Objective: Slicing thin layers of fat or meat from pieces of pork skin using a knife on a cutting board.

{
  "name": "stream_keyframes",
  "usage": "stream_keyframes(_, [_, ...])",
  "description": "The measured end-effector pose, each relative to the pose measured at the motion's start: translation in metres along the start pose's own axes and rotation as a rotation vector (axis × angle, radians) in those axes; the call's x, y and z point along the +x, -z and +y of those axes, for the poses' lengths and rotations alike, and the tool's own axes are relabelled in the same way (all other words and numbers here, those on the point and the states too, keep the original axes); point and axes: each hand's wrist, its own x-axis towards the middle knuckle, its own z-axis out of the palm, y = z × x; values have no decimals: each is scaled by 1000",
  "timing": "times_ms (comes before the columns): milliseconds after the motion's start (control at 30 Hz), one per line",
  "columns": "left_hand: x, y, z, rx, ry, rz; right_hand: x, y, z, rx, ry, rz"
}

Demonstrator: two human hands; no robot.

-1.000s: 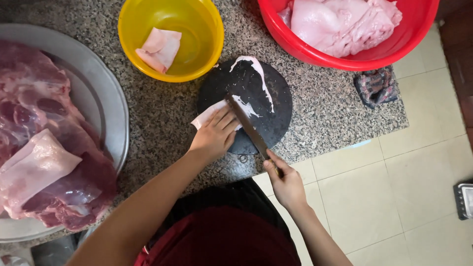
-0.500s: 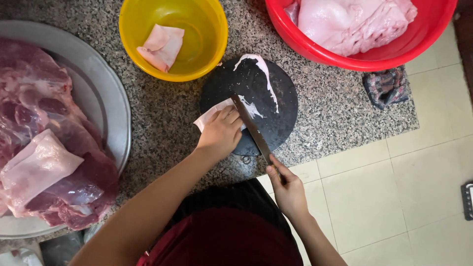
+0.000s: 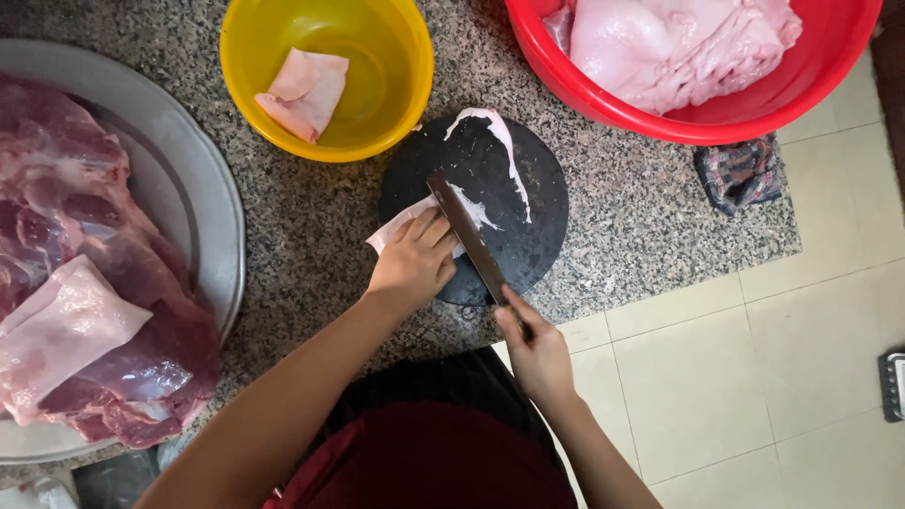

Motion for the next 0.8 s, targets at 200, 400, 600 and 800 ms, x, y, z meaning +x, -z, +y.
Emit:
stream_keyframes(200, [-4,-7,-4,18,12,34,35,-16,-6,8,60,-27])
stream_keyframes(400, [1,0,-2,13,26,42,22,6,8,76,84,-43])
stream_keyframes(600, [4,2,-1,-49,76,-83,5,28,70,292,-78,-100])
stream_keyframes(800, [7,-21,-21,-256,148,-72,22,21,67,711,-209,-94])
